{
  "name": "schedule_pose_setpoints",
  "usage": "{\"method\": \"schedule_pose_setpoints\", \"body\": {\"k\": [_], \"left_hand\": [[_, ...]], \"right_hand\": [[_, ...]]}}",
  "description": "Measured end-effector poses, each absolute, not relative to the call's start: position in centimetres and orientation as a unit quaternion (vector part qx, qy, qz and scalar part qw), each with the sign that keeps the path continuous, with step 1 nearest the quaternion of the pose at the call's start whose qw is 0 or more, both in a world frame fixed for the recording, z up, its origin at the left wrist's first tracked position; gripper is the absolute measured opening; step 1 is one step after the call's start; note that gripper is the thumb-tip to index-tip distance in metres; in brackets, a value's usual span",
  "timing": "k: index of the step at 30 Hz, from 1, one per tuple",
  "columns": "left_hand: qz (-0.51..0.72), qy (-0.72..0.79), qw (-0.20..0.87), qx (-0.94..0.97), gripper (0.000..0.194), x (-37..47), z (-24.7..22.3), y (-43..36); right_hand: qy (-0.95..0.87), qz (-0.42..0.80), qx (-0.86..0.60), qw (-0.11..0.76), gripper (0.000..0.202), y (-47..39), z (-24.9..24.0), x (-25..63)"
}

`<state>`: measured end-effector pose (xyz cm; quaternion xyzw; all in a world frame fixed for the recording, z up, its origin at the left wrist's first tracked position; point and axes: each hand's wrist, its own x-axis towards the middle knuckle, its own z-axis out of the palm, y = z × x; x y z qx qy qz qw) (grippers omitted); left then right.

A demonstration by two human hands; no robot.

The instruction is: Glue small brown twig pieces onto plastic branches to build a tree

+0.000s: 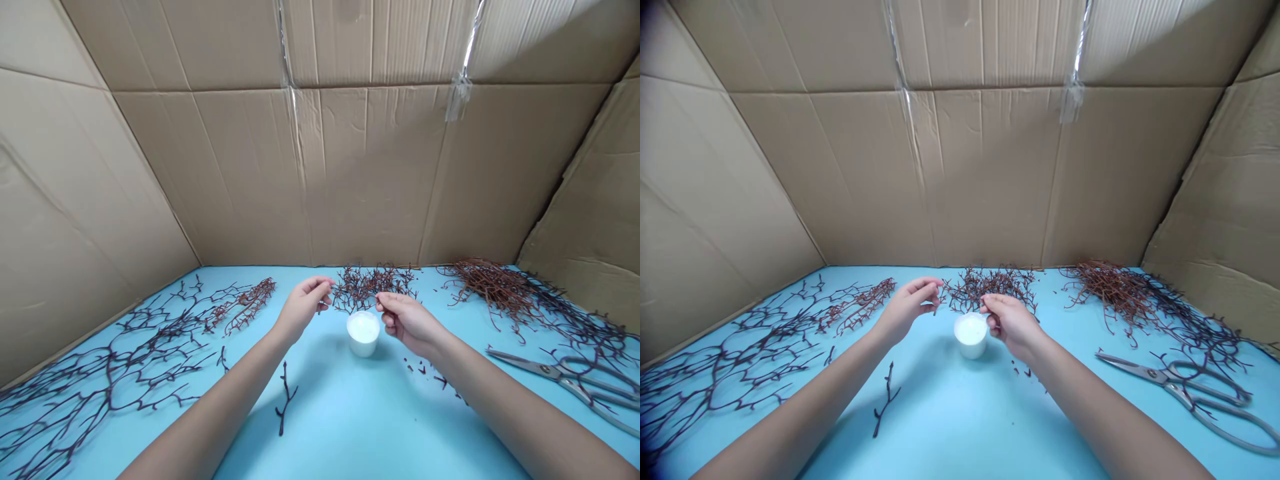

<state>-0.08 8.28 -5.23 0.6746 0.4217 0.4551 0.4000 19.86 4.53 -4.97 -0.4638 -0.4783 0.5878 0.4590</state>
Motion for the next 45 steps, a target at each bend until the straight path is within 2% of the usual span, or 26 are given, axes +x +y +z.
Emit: {"method": "schedule_pose_setpoints", "body": {"k": [7, 10, 14, 17, 20, 24, 27, 30, 37, 45], "left_hand": [[0.447, 0.329, 0.527, 0.644, 0.033, 1.6, -4.4, 6.1], [0.456, 0.3, 0.558, 0.626, 0.031, 2.4, -3.8, 4.8], [0.476, 0.3, 0.572, 0.596, 0.017, 3.1, -3.6, 3.8], [0.494, 0.314, 0.57, 0.577, 0.015, 3.3, -3.7, 3.5], [0.501, 0.328, 0.57, 0.562, 0.016, 3.4, -3.7, 3.3], [0.458, 0.386, 0.563, 0.57, 0.019, 3.8, -3.7, 2.8], [0.409, 0.421, 0.553, 0.591, 0.024, 4.3, -3.8, 2.3], [0.391, 0.436, 0.547, 0.599, 0.025, 4.6, -3.9, 1.9], [0.369, 0.469, 0.52, 0.612, 0.021, 4.8, -3.6, 1.5], [0.364, 0.489, 0.522, 0.596, 0.021, 5.2, -3.4, 1.3]], "right_hand": [[-0.3, 0.754, -0.378, 0.445, 0.013, 1.7, -3.7, 18.0], [-0.26, 0.778, -0.36, 0.444, 0.017, 1.0, -3.5, 17.5], [-0.238, 0.787, -0.348, 0.451, 0.016, 0.4, -3.4, 17.0], [-0.28, 0.774, -0.35, 0.447, 0.017, 0.4, -3.3, 17.3], [-0.442, 0.67, -0.411, 0.433, 0.024, 0.8, -3.2, 19.2], [-0.605, 0.426, -0.554, 0.382, 0.021, 1.1, -3.3, 24.1], [-0.7, 0.255, -0.619, 0.251, 0.019, 0.8, -3.6, 27.3], [-0.777, 0.129, -0.607, 0.104, 0.017, 0.3, -4.0, 28.9], [-0.826, 0.112, -0.552, 0.026, 0.019, -0.1, -4.3, 28.7], [-0.851, 0.09, -0.518, -0.001, 0.018, -0.1, -5.1, 27.8]]}}
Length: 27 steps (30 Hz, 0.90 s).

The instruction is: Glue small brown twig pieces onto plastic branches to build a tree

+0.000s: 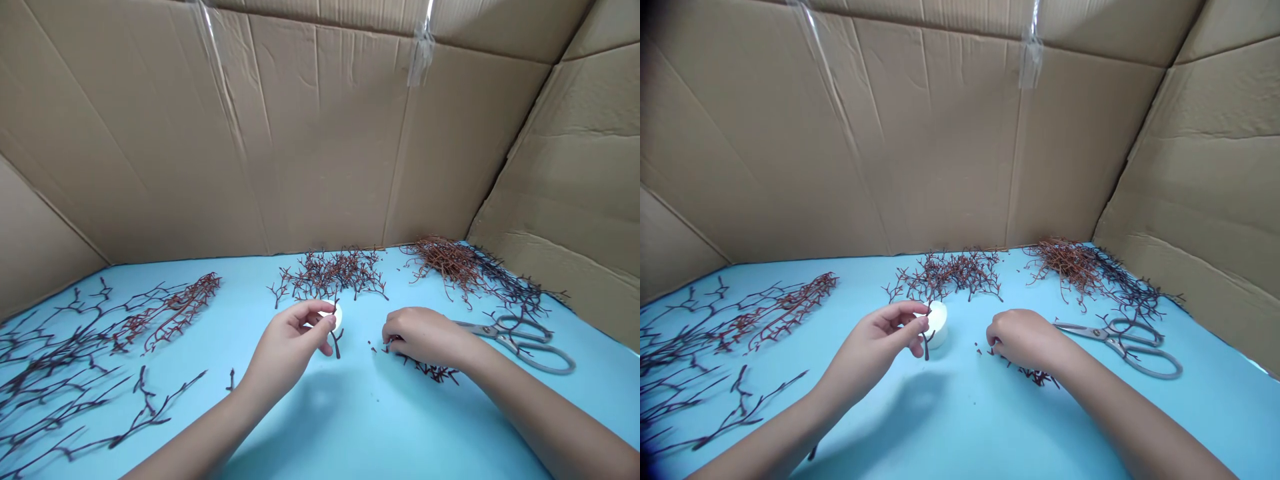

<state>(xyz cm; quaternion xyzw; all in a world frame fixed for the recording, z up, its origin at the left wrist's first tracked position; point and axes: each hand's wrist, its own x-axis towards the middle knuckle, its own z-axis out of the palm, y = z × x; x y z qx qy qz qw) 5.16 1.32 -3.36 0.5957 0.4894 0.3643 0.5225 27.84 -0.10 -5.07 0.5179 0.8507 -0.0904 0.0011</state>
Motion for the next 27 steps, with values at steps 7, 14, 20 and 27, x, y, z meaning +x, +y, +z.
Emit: {"method": "schedule_pose_setpoints", "body": {"k": [7, 14, 20, 27], "left_hand": [[0.373, 0.47, 0.541, 0.589, 0.02, 5.3, -3.6, 1.4], [0.388, 0.448, 0.603, 0.535, 0.019, 5.4, -3.7, 1.3], [0.394, 0.437, 0.653, 0.477, 0.023, 5.3, -4.4, 1.5], [0.359, 0.387, 0.747, 0.403, 0.013, 5.2, -4.4, 1.2]], "right_hand": [[0.859, -0.064, 0.509, 0.009, 0.014, -0.2, -5.3, 27.4], [0.858, -0.02, 0.513, 0.023, 0.018, -0.2, -5.6, 27.0], [0.86, -0.004, 0.509, 0.033, 0.019, -0.2, -5.7, 27.0], [0.854, -0.002, 0.52, 0.014, 0.017, 0.0, -5.9, 27.3]]}}
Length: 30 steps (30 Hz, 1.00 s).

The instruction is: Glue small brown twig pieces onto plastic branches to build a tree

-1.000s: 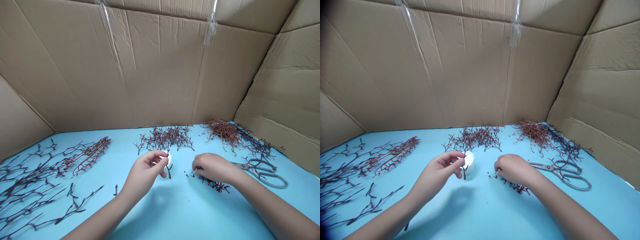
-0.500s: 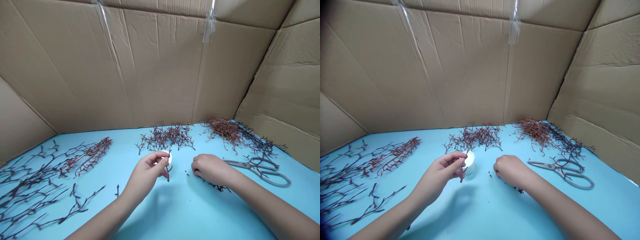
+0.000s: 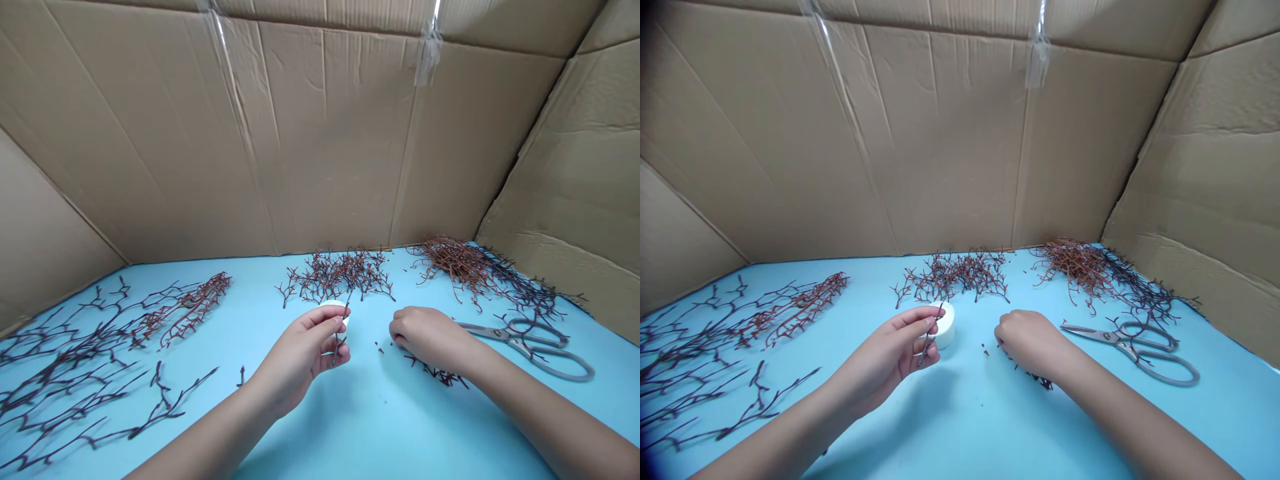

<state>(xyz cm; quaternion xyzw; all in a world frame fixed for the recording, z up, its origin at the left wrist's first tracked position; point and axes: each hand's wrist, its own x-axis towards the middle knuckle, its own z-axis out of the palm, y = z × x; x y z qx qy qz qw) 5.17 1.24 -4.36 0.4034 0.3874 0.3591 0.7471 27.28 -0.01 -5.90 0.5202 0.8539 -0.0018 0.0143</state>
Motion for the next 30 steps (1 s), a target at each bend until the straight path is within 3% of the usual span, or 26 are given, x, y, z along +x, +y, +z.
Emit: {"method": "schedule_pose_setpoints", "body": {"k": [4, 10, 16, 21, 30], "left_hand": [[0.346, 0.369, 0.779, 0.371, 0.012, 5.1, -4.1, 1.0], [0.347, 0.371, 0.797, 0.326, 0.007, 5.3, -3.5, 0.7], [0.331, 0.358, 0.809, 0.329, 0.009, 5.4, -3.3, 0.2], [0.332, 0.371, 0.76, 0.418, 0.012, 5.5, -3.4, -0.2], [0.329, 0.417, 0.594, 0.604, 0.013, 5.6, -2.8, -1.0]], "right_hand": [[0.841, -0.004, 0.54, -0.036, 0.018, 0.0, -5.4, 26.8], [0.801, -0.091, 0.514, -0.292, 0.013, -1.1, -4.1, 25.1], [0.781, -0.121, 0.447, -0.419, 0.011, -2.7, -3.3, 24.1], [0.765, -0.095, 0.431, -0.469, 0.008, -3.1, -3.6, 23.6], [0.777, -0.07, 0.411, -0.472, 0.007, -3.2, -4.4, 23.1]]}}
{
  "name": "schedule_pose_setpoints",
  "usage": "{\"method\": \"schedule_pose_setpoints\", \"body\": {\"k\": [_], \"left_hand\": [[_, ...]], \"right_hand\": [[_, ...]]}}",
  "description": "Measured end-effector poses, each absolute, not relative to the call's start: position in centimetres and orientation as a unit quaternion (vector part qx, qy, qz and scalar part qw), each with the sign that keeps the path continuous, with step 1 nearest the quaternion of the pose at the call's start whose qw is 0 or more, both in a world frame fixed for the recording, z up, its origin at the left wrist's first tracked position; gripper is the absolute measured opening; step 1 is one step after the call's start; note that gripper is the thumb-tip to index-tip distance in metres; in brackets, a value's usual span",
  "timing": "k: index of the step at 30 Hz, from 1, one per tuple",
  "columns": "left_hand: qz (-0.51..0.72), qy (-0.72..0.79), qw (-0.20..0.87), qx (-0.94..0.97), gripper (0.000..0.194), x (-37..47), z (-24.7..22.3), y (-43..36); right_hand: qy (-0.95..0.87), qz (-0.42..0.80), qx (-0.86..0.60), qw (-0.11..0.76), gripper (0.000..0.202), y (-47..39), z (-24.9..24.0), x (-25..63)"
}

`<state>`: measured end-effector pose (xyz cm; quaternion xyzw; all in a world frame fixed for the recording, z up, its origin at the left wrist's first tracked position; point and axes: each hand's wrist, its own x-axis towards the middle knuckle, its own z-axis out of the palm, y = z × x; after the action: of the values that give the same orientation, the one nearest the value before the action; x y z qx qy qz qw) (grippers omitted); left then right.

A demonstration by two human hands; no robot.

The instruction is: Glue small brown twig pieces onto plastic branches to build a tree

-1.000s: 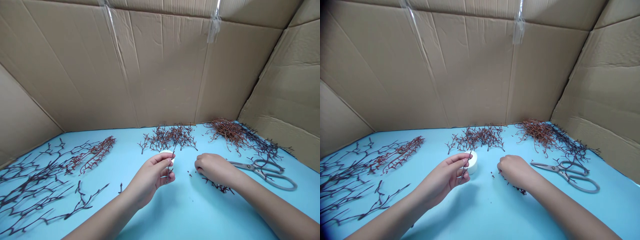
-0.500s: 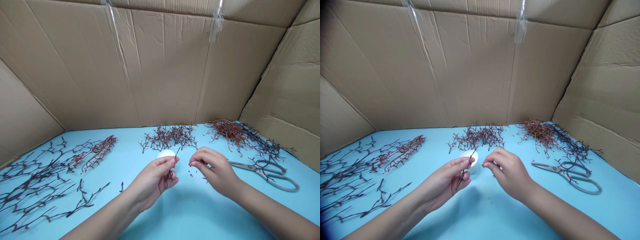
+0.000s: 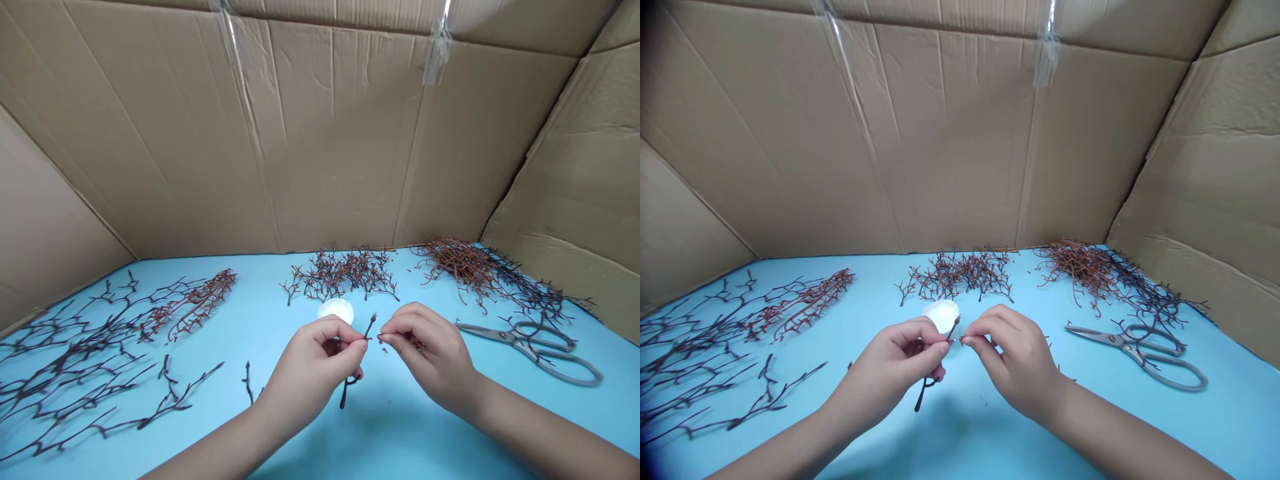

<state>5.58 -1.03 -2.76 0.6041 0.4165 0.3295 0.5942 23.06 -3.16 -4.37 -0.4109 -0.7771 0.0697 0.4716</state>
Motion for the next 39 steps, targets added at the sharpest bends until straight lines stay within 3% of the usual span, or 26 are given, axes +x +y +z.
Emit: {"method": "schedule_pose_setpoints", "body": {"k": [25, 39], "left_hand": [[0.353, 0.418, 0.389, 0.741, 0.017, 5.44, -3.12, -1.51], [0.334, 0.411, 0.376, 0.76, 0.02, 5.32, -3.02, -1.68]], "right_hand": [[-0.802, 0.044, -0.399, 0.442, 0.011, -3.52, -4.35, 22.95], [-0.812, 0.048, -0.395, 0.428, 0.013, -3.46, -4.15, 23.0]]}}
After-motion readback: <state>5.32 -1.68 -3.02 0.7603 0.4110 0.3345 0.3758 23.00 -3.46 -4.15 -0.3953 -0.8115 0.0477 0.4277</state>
